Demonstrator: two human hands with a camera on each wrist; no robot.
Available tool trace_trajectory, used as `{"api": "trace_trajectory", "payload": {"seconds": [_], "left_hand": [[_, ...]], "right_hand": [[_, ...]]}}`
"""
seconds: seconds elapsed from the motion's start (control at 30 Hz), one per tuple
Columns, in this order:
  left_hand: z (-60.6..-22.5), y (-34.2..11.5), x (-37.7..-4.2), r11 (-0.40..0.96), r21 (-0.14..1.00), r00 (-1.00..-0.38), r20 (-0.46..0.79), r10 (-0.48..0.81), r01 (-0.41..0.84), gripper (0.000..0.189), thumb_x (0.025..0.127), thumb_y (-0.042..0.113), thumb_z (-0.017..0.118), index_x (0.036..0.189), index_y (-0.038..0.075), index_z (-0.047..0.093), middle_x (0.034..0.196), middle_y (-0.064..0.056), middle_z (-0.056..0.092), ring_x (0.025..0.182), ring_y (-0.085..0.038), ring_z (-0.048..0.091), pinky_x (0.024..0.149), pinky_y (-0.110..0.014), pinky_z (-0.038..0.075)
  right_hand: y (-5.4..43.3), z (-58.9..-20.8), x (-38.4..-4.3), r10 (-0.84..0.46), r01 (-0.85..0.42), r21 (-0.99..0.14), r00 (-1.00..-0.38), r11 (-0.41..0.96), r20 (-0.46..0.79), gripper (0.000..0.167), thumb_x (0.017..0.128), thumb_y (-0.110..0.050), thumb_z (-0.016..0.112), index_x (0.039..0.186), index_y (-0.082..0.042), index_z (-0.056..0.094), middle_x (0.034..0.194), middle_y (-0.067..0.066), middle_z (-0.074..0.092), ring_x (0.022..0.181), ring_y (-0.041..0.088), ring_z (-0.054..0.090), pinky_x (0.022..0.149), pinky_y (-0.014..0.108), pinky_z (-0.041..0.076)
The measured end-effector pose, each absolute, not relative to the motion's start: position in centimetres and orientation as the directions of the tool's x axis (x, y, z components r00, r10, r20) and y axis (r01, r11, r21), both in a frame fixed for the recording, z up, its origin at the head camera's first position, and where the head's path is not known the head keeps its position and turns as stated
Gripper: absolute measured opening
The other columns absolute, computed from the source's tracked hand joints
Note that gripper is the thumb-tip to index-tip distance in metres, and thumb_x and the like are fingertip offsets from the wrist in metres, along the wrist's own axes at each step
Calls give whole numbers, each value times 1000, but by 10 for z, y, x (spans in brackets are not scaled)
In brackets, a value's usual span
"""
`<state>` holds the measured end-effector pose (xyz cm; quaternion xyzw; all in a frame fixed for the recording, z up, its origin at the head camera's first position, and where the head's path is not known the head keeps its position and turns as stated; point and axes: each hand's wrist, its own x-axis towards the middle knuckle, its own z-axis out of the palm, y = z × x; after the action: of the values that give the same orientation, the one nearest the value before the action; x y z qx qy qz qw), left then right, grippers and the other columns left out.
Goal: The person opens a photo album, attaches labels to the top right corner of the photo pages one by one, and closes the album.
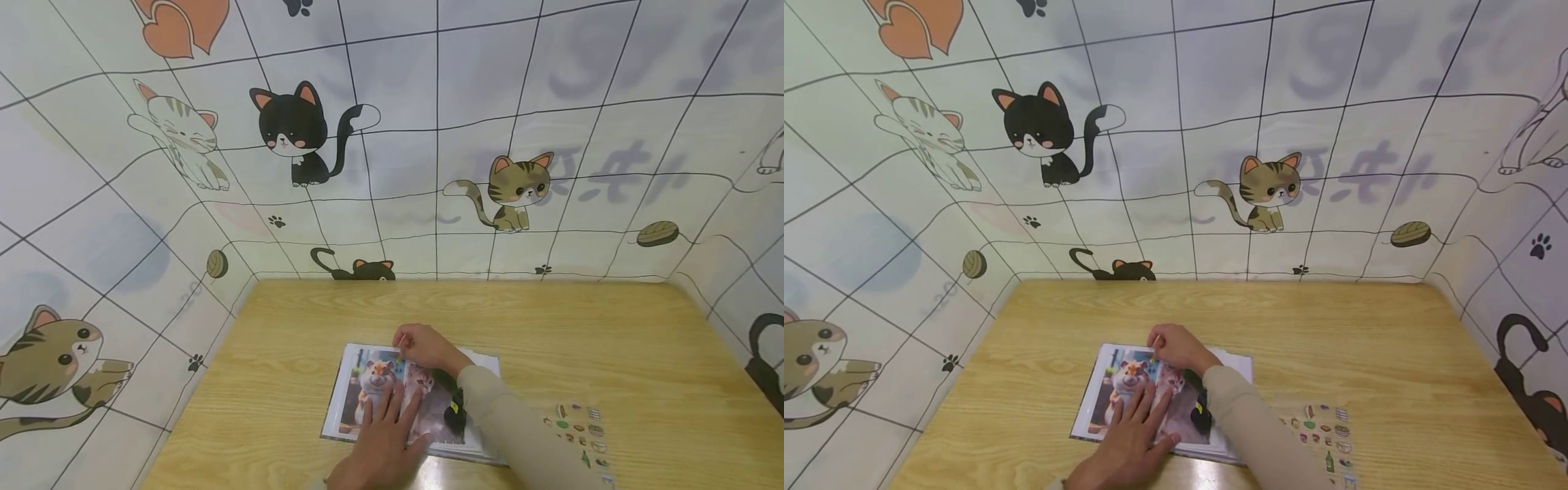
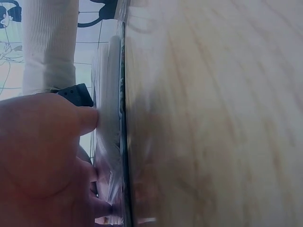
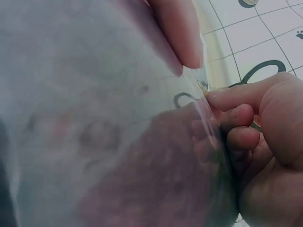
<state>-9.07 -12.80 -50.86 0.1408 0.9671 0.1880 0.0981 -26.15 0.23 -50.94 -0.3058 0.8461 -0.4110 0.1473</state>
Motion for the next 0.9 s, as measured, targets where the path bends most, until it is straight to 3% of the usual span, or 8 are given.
{"api": "trace_trajectory", "payload": {"seconds": [0.4, 0.9], "left_hand": [[-509, -128, -88, 881, 404, -942, -115, 315, 245, 70, 101, 60, 32, 158, 18, 27, 162, -18, 21, 150, -41, 14, 111, -71, 18], [-510, -130, -87, 885, 391, -933, -145, 331, 253, 71, 101, 60, 32, 159, 20, 23, 164, -18, 17, 151, -41, 11, 111, -71, 18]], "right_hand": [[-5, -511, -261, -616, -386, -735, -786, 558, -55, 18, 82, -6, 75, 95, -15, 67, 83, -4, 64, 76, 12, 58, 72, 34, 51], [-4, -512, -262, -585, -354, -738, -808, 575, -68, 18, 79, -6, 78, 92, -13, 68, 80, -3, 60, 74, 14, 54, 67, 31, 47]]}}
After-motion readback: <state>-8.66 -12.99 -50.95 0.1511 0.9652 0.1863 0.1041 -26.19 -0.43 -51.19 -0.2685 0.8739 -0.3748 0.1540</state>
